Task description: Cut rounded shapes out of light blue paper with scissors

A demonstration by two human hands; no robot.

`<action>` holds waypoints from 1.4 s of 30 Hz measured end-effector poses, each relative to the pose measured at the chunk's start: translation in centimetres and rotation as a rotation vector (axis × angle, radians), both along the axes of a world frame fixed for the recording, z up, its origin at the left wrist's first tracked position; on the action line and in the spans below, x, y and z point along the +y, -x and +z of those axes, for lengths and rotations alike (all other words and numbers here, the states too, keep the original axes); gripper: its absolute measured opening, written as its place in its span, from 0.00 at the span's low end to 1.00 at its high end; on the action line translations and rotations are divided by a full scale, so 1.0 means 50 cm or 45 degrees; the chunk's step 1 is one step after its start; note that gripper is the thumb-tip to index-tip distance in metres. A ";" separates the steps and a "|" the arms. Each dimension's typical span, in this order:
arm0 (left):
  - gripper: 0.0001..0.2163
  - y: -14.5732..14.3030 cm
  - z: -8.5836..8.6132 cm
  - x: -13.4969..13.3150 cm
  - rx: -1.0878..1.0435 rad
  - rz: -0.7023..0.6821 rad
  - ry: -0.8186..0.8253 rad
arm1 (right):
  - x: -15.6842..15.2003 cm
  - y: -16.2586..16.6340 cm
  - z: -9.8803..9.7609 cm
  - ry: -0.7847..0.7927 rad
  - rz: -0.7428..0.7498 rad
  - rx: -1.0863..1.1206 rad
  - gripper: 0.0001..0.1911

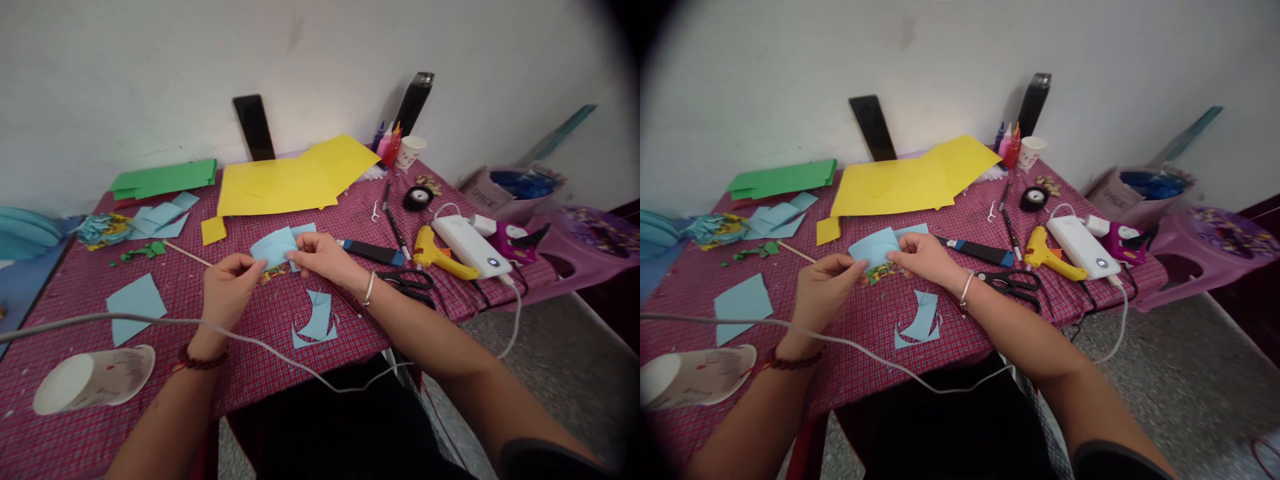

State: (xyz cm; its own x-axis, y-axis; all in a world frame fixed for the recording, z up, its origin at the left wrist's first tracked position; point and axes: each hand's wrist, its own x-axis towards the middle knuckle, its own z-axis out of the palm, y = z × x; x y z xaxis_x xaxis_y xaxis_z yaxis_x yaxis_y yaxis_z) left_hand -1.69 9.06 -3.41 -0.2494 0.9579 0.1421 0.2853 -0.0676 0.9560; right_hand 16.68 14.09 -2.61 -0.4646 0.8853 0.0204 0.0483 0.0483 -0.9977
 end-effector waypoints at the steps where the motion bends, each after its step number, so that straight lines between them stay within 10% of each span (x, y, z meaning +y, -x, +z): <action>1: 0.08 -0.001 0.000 0.001 -0.006 -0.001 0.004 | 0.000 0.000 0.000 -0.003 -0.008 -0.013 0.12; 11: 0.10 -0.004 0.020 0.012 -0.786 -0.136 0.256 | 0.005 -0.004 -0.007 0.179 0.058 0.166 0.10; 28: 0.09 -0.018 0.019 -0.001 -0.590 -0.070 0.126 | -0.007 0.006 -0.012 0.340 0.128 0.155 0.09; 42: 0.11 -0.066 -0.008 -0.015 -0.819 0.041 0.195 | -0.025 0.039 -0.035 -0.220 -0.080 -0.103 0.07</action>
